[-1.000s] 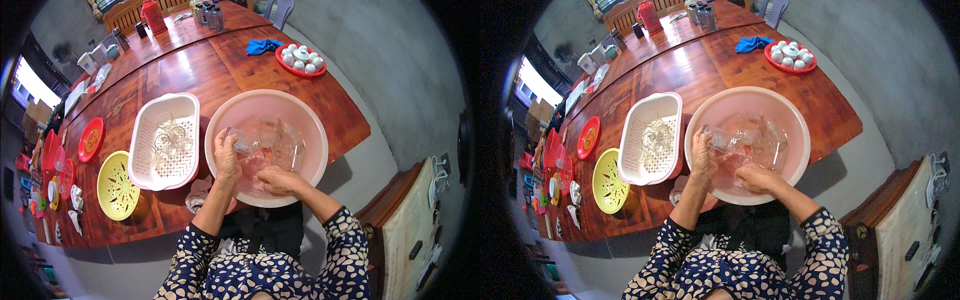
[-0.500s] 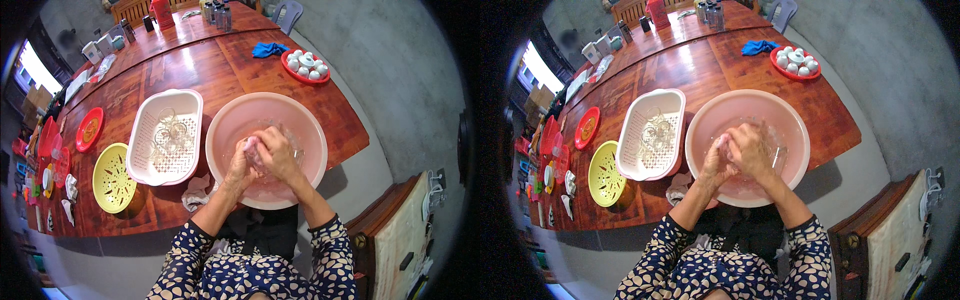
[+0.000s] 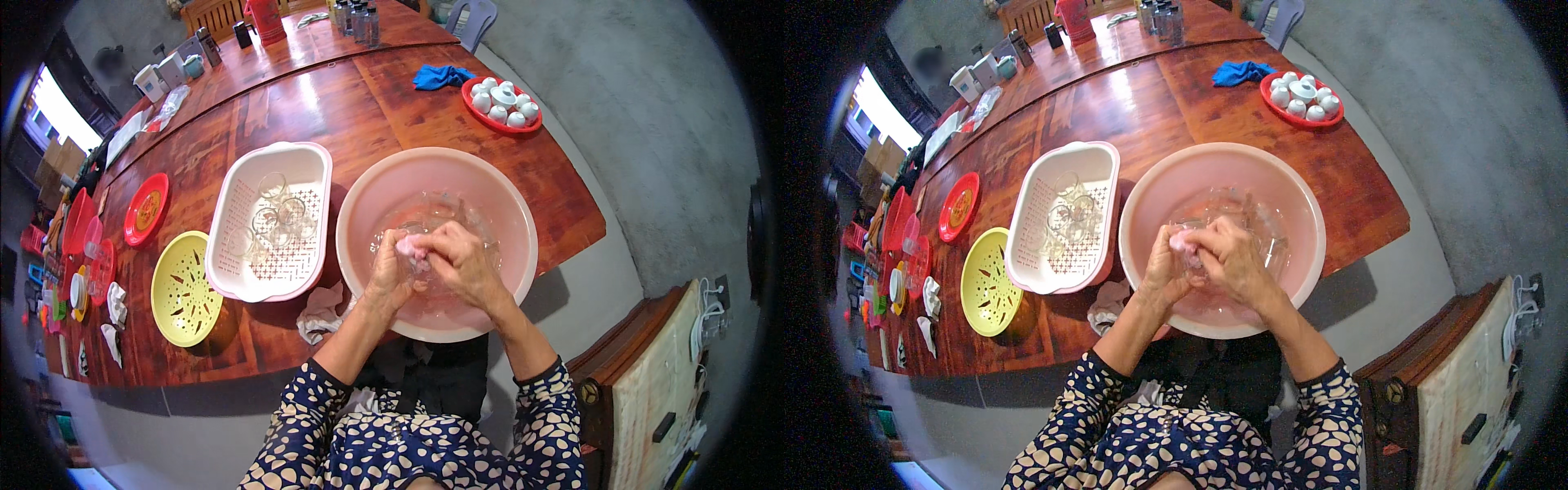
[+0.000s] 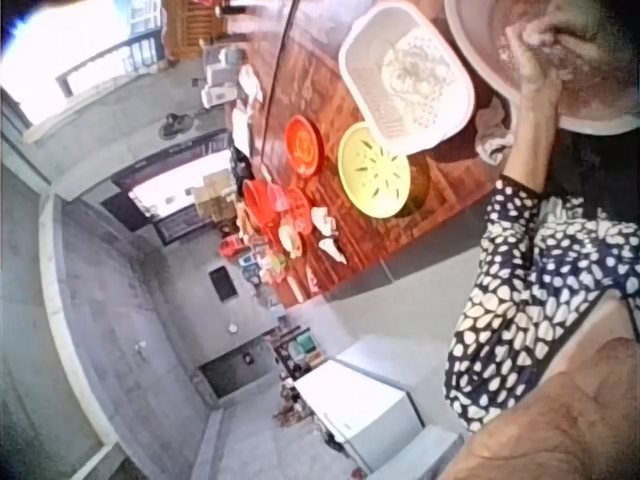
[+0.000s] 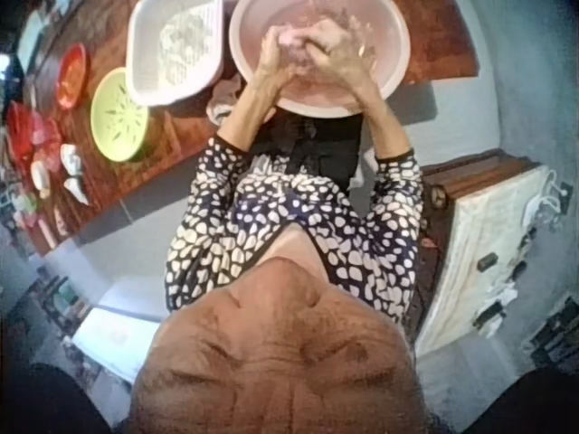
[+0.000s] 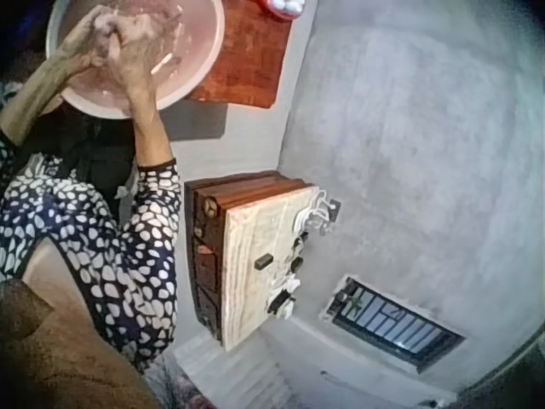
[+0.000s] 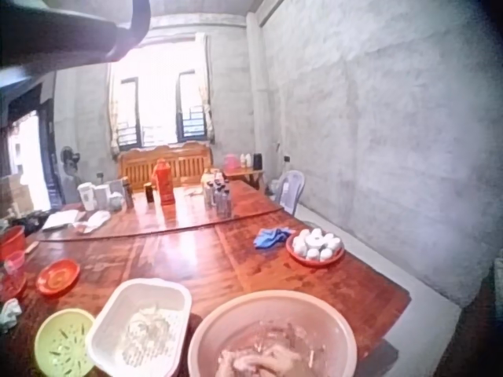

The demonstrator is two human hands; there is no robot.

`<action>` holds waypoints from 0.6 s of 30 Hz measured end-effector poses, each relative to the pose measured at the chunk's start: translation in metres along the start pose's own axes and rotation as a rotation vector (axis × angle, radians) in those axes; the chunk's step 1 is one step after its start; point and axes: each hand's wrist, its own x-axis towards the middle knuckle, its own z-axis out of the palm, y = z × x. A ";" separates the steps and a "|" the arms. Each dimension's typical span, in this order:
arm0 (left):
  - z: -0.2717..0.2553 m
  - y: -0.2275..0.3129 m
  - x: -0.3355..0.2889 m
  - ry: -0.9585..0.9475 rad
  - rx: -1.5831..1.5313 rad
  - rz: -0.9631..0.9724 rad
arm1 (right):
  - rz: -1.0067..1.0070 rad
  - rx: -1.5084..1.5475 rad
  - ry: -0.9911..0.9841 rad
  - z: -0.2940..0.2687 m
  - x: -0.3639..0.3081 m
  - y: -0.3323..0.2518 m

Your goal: The person washes multiple small glass cups using a pink cloth and water in a large pink basin. They scrub each cup individually and place the cleaned items into a white plastic basket on the table.

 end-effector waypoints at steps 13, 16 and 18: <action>0.005 0.003 -0.002 -0.130 -0.120 0.064 | 0.261 0.113 0.267 0.019 0.017 0.018; 0.007 0.005 -0.004 -0.095 -0.152 0.010 | 0.222 0.168 0.281 0.019 -0.003 0.019; 0.007 0.004 -0.004 0.008 -0.212 -0.010 | 0.240 0.164 0.301 0.020 -0.014 0.012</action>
